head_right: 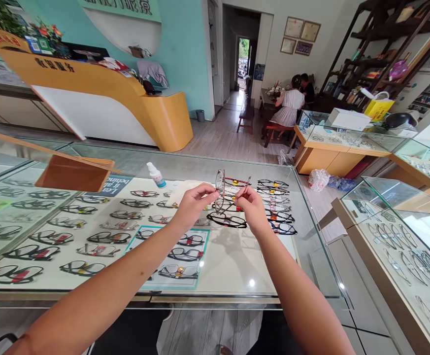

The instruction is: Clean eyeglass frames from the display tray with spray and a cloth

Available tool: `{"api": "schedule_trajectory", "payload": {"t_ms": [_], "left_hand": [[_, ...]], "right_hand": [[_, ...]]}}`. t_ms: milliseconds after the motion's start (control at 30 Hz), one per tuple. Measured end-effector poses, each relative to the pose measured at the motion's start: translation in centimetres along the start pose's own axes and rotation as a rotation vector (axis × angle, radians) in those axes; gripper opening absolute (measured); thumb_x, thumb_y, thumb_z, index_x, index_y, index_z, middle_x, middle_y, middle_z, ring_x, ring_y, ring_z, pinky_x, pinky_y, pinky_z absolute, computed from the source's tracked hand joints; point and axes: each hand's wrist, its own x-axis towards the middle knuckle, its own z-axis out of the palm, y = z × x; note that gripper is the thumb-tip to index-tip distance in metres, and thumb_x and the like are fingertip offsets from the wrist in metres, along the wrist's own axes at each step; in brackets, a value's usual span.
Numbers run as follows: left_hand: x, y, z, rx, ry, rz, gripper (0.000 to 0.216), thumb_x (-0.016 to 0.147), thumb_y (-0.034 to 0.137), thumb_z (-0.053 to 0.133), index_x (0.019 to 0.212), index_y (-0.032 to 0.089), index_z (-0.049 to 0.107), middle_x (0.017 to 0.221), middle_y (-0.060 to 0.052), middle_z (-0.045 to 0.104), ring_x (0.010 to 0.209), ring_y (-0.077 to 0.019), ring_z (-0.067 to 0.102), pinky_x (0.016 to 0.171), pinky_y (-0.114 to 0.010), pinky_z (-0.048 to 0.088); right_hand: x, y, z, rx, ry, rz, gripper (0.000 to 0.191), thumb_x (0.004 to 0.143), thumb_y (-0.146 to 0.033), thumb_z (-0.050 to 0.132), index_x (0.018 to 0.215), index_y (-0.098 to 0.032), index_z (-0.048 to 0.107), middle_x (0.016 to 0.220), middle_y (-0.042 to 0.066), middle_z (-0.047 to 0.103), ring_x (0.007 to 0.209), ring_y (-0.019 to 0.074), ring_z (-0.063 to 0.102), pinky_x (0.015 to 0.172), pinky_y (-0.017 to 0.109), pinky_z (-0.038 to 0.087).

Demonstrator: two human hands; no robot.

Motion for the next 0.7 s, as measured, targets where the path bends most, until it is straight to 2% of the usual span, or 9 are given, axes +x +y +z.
{"api": "schedule_trajectory", "payload": {"t_ms": [200,367,433,500,567,633,667,700], "left_hand": [[1.3,-0.2,-1.2,-0.219,0.147,-0.154,0.048,0.064,0.059,0.098,0.088,0.022,0.078,0.106,-0.005,0.079,0.095,-0.0177,0.069,0.083,-0.029,0.055],[1.5,-0.1,-1.6,-0.246,0.166,-0.144,0.049,0.066,0.061,0.097,0.088,0.022,0.075,0.110,-0.007,0.081,0.102,-0.0190,0.072,0.088,-0.031,0.057],[1.5,-0.1,-1.6,-0.224,0.170,-0.104,0.048,0.069,0.060,0.096,0.090,0.022,0.075,0.110,-0.007,0.081,0.106,-0.0205,0.072,0.093,-0.033,0.057],[1.5,-0.1,-1.6,-0.191,0.181,-0.051,0.045,0.072,0.058,0.095,0.091,0.023,0.075,0.109,-0.006,0.080,0.111,-0.0215,0.072,0.100,-0.035,0.056],[1.4,-0.2,-1.6,-0.136,0.186,0.006,0.041,0.075,0.055,0.093,0.091,0.023,0.075,0.110,-0.006,0.080,0.111,-0.0221,0.073,0.102,-0.037,0.055],[1.1,-0.3,-1.5,-0.038,0.165,0.071,0.034,0.081,0.053,0.089,0.092,0.023,0.076,0.111,-0.007,0.080,0.109,-0.0226,0.073,0.100,-0.038,0.056],[0.9,-0.3,-1.4,0.022,0.152,0.110,0.031,0.084,0.051,0.086,0.092,0.023,0.077,0.112,-0.007,0.079,0.109,-0.0230,0.073,0.098,-0.038,0.056],[0.7,-0.2,-1.2,0.082,0.139,0.152,0.028,0.087,0.049,0.084,0.093,0.023,0.078,0.112,-0.007,0.079,0.109,-0.0232,0.073,0.096,-0.038,0.055]], "right_hand": [[0.5,0.4,-0.4,0.051,0.122,0.090,0.020,0.063,-0.023,0.080,0.075,-0.022,0.063,0.083,-0.001,0.066,0.064,0.0104,0.043,0.061,0.028,0.032],[0.5,0.2,-0.4,0.048,0.143,0.128,0.024,0.063,-0.029,0.081,0.078,-0.021,0.064,0.082,-0.001,0.067,0.059,0.0087,0.042,0.056,0.027,0.030],[0.3,-0.1,-0.3,0.005,0.105,0.222,0.025,0.067,-0.035,0.080,0.075,-0.022,0.060,0.074,-0.002,0.063,0.054,0.0082,0.036,0.052,0.027,0.022],[-0.1,-0.5,-0.2,-0.049,0.006,0.325,0.033,0.072,-0.043,0.078,0.067,-0.023,0.052,0.062,-0.004,0.055,0.050,0.0077,0.028,0.051,0.028,0.014],[-0.6,-1.0,0.1,-0.080,-0.109,0.309,0.034,0.077,-0.044,0.076,0.065,-0.023,0.052,0.056,-0.006,0.046,0.050,0.0084,0.027,0.052,0.029,0.013],[-1.2,-1.3,0.6,-0.080,-0.206,0.186,0.018,0.081,-0.038,0.074,0.083,-0.021,0.069,0.058,-0.007,0.043,0.054,0.0102,0.032,0.054,0.028,0.019],[-1.4,-1.4,0.9,-0.073,-0.246,0.124,0.023,0.082,-0.035,0.073,0.100,-0.022,0.075,0.061,-0.007,0.045,0.056,0.0111,0.035,0.055,0.028,0.022],[-1.7,-1.4,1.1,-0.068,-0.285,0.078,0.036,0.084,-0.033,0.072,0.119,-0.023,0.076,0.065,-0.007,0.047,0.059,0.0118,0.037,0.057,0.029,0.025]]}}
